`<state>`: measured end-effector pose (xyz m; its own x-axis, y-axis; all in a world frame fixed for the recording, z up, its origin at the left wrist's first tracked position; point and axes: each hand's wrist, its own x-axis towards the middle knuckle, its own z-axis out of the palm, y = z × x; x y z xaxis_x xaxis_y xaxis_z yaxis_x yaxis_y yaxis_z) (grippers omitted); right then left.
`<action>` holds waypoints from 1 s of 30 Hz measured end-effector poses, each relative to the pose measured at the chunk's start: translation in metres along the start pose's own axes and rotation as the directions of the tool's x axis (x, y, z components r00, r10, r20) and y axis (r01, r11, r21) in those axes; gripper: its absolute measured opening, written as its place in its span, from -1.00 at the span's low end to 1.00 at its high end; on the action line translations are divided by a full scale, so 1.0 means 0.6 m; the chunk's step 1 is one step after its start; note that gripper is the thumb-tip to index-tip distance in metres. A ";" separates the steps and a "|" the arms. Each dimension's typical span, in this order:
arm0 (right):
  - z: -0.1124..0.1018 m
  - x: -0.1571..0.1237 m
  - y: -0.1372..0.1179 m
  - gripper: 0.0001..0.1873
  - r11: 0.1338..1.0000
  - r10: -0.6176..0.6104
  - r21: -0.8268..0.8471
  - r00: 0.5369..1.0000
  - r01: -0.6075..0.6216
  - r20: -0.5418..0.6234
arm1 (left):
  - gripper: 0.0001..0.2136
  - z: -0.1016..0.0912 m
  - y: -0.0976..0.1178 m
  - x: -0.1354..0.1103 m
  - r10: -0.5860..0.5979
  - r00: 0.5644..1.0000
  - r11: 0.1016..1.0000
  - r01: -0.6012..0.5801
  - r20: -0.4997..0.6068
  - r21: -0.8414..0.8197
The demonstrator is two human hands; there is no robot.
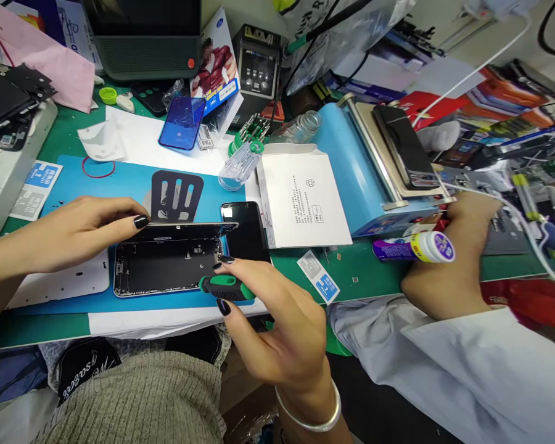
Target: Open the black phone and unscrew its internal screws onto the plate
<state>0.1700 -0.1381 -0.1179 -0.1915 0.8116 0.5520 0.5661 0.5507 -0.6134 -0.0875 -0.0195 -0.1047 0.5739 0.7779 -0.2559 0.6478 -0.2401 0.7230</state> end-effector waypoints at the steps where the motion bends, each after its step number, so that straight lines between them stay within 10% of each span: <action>1: 0.001 0.000 0.000 -0.33 1.000 -0.004 -0.001 1.000 0.004 0.011 | -0.57 0.000 -0.001 0.000 -0.003 1.000 1.000 0.003 -0.001 0.001; 11: 0.007 0.004 -0.002 -0.45 0.998 -0.056 -0.023 0.996 0.058 0.068 | -0.58 0.000 -0.001 0.001 -0.002 1.000 1.000 0.002 -0.004 0.008; 15: 0.001 0.030 -0.028 -0.88 0.918 -0.096 -0.363 0.977 0.160 0.189 | -0.57 0.001 -0.001 0.002 0.009 1.000 1.000 -0.009 0.000 0.002; 19: 0.002 0.056 -0.050 -0.72 0.712 -0.026 -0.660 0.948 0.241 0.318 | -0.55 0.004 -0.003 0.004 0.023 1.000 1.000 -0.023 -0.006 0.014; 30: 0.002 0.069 -0.040 -0.90 0.921 -0.058 -0.322 0.893 0.220 0.446 | -0.51 0.008 -0.005 0.002 0.032 0.999 0.999 -0.031 -0.031 0.035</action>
<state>0.1476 -0.1178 -0.0809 -0.5613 0.7799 0.2770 0.7370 0.6232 -0.2614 -0.0860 -0.0206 -0.1103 0.5785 0.7874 -0.2129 0.6472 -0.2842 0.7073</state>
